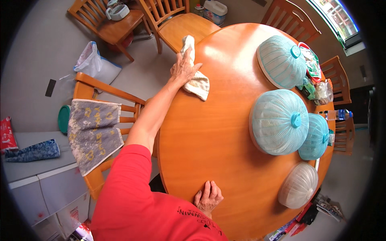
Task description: The person wipes a round wooden dining table and several wooden chairs using a white cloth. They lift and wipe under food covers on the table, then move to clean the chairs individually, including the backrests and seats, before returning to wipe the table surface again.
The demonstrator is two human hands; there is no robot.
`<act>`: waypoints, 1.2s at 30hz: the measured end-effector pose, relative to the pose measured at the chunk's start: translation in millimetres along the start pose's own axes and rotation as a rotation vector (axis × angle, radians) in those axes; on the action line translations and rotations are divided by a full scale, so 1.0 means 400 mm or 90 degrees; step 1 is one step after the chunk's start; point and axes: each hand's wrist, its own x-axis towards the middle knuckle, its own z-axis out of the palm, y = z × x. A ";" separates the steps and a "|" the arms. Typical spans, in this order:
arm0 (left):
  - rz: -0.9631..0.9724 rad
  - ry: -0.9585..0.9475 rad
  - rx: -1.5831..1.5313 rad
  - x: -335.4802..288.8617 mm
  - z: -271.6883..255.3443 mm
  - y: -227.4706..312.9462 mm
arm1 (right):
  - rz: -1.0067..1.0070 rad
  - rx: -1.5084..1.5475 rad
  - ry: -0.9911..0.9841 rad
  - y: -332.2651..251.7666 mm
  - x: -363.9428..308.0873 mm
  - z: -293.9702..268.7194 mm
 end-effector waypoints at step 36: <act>0.295 0.062 -0.130 -1.583 0.046 0.189 | 0.285 0.967 -0.277 0.172 -0.361 -0.195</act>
